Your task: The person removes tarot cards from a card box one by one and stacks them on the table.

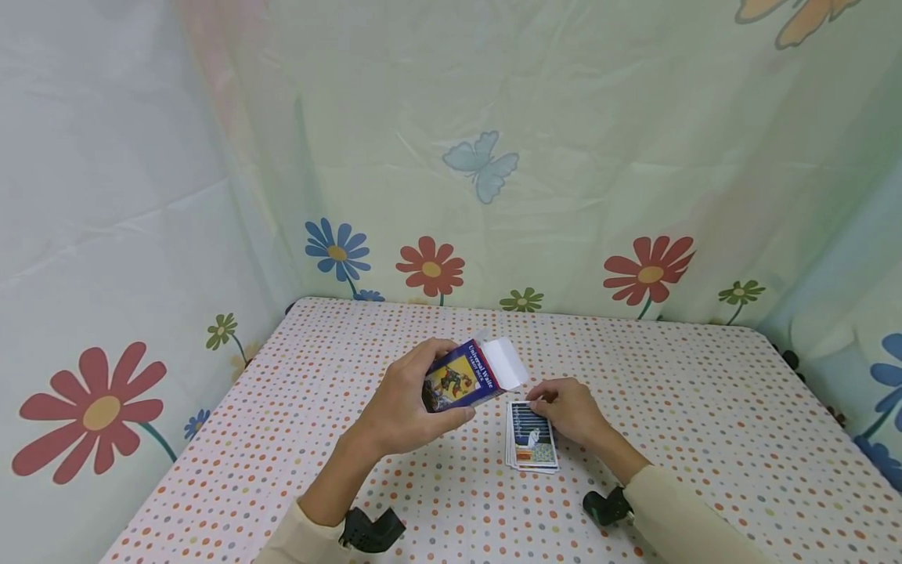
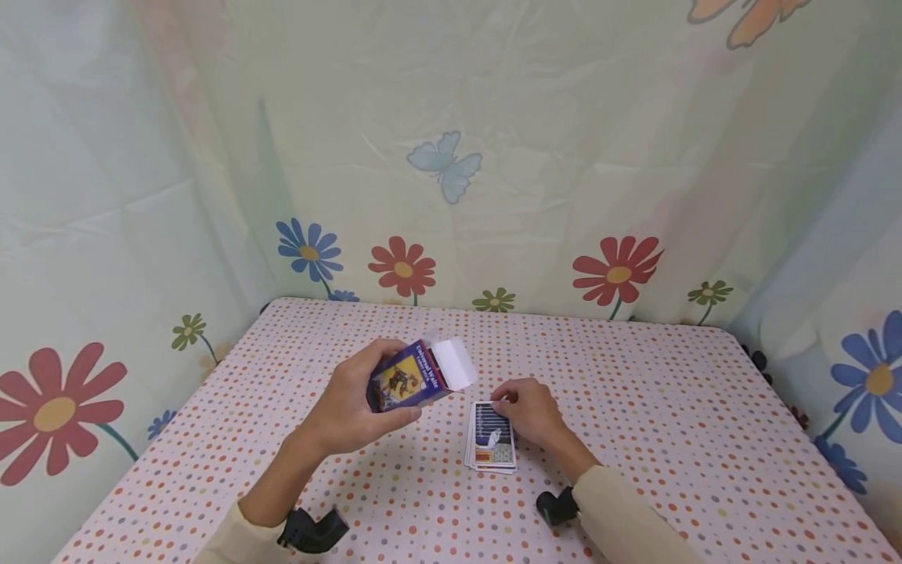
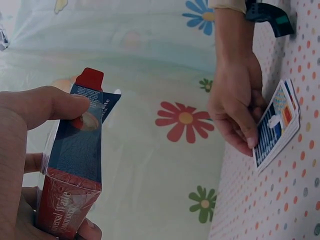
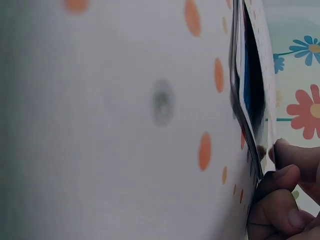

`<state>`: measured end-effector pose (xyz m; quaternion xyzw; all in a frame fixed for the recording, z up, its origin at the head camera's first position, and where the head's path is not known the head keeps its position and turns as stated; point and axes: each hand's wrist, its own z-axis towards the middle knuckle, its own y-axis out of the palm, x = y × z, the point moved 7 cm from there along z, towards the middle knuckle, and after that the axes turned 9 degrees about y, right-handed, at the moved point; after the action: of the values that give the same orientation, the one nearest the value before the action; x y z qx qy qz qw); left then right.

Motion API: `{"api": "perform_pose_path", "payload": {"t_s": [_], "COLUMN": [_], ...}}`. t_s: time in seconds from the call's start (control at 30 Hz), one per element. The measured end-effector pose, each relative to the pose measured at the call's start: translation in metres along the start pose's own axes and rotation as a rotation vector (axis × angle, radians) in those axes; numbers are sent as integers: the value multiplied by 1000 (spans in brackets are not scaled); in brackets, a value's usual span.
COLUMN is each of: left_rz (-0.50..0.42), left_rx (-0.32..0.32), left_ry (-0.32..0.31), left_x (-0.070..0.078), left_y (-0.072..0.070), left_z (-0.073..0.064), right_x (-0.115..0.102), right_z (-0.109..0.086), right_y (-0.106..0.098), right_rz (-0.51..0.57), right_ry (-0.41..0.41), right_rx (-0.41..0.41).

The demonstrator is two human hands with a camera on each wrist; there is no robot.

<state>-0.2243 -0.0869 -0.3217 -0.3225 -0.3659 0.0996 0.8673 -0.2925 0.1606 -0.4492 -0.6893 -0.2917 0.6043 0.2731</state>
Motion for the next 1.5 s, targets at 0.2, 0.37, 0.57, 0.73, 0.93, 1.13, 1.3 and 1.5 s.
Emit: {"api": "perform_pose_path", "payload": {"t_s": [0.2,0.37,0.57,0.73,0.93,1.13,1.3,1.5], "left_rz": [-5,-4,-8,-8,-13,-14,-11,-16], "left_rx": [0,-4,-3,-3,1,-2,-5,-5], "left_ry": [5,-6,-3,3,11,4,1,-4], "left_x": [2,1,2,2,2,1,2,2], "left_y": [-1,0,-1,0,0,-1,-1,0], "left_z": [1,0,0,0,0,0,0,0], "right_x": [1,1,1,-3,-19,-27,-28,-28], "right_z": [0,-1,-4,-9,-16,-29,-34,-34], "right_y": [-1,0,0,0,1,10,19,23], "right_rz": [-41,-53,-34,-50,-89,-169,-315,-417], "right_ry": [19,39,73,55,-79,-202,-195,-186], "right_rx": [20,25,38,51,-42,-298,-367,-347]}}
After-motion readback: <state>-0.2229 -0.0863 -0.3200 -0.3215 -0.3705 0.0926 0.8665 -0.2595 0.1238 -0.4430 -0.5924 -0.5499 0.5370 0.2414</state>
